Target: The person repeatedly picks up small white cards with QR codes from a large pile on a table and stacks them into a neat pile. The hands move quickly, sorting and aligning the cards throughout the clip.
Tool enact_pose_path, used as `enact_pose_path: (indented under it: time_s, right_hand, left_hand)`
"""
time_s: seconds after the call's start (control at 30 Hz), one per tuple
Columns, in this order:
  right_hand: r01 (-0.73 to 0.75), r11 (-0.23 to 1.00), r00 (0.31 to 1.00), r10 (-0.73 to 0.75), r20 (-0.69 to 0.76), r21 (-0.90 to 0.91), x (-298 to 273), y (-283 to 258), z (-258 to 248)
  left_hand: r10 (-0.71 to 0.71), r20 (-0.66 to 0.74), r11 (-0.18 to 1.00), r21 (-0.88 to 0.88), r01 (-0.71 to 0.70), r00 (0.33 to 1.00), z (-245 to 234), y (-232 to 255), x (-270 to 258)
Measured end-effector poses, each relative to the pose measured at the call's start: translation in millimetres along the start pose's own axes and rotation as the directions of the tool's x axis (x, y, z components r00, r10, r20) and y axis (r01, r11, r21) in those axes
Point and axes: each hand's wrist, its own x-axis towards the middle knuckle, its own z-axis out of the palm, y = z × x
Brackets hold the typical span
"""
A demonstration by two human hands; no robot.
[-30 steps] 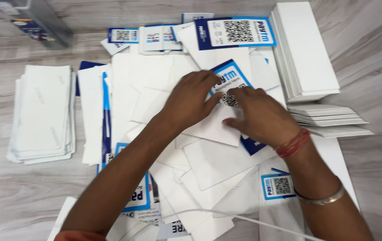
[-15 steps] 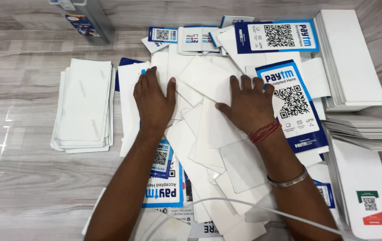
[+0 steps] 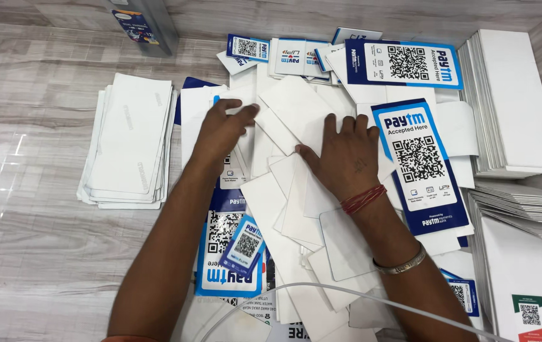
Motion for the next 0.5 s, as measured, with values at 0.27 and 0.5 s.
enact_pose_path:
  time_s: [0.27, 0.5]
  right_hand:
    - [0.012, 0.994, 0.999, -0.008, -0.040, 0.110, 3.6, -11.8, -0.3]
    - [-0.034, 0.973, 0.985, 0.072, -0.157, 0.230, 2.5, -10.2, 13.8]
  left_hand:
    - [-0.036, -0.014, 0.860, 0.508, 0.039, 0.999, 35.5, -8.5, 0.5]
    - [0.196, -0.056, 0.808, 0.575, -0.129, 0.979, 52.6, -20.1, -4.2]
